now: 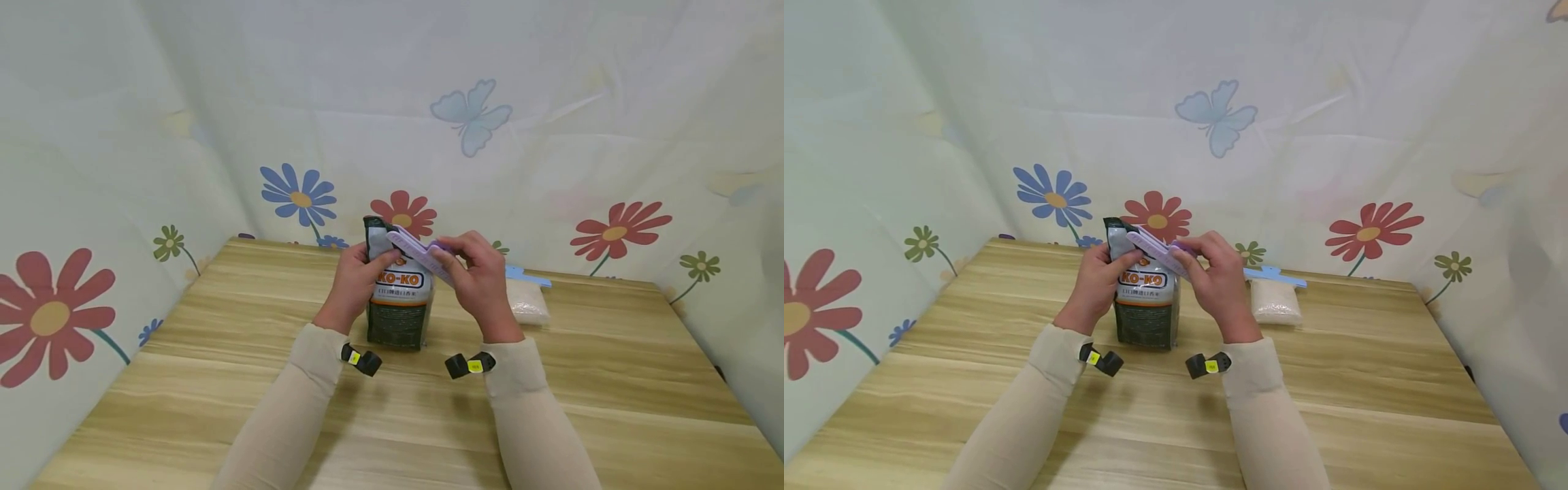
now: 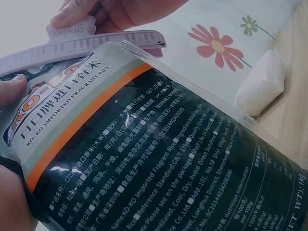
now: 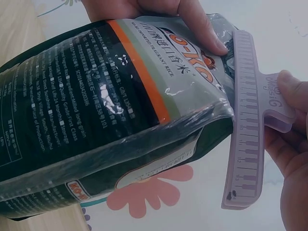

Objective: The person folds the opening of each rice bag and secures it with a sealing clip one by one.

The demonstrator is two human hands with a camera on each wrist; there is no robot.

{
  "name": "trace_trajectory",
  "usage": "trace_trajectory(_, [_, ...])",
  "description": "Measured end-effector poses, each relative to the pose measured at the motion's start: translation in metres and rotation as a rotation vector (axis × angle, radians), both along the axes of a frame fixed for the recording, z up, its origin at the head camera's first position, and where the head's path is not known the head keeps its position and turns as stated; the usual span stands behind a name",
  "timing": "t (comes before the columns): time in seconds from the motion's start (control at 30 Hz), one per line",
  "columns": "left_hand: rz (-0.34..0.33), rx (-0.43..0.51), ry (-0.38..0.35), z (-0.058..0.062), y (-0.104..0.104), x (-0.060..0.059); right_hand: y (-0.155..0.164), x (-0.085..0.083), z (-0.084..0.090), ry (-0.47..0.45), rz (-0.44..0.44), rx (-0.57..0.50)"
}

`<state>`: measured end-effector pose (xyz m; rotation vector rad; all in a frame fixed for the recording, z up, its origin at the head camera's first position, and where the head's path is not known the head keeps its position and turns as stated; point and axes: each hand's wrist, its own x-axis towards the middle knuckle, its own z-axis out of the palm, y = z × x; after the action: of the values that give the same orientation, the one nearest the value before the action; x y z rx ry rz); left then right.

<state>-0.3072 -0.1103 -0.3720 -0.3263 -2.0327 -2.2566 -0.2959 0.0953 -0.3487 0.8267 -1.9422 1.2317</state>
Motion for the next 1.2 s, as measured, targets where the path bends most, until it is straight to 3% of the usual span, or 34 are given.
trace_trajectory(0.37, [-0.005,0.001,0.006,0.001,0.0,0.001,-0.006,0.0,0.005,-0.013,0.026,-0.018])
trace_trajectory(1.2, [-0.005,-0.026,0.022,-0.001,-0.001,0.001,-0.017,-0.003,0.01,0.05,0.045,-0.029])
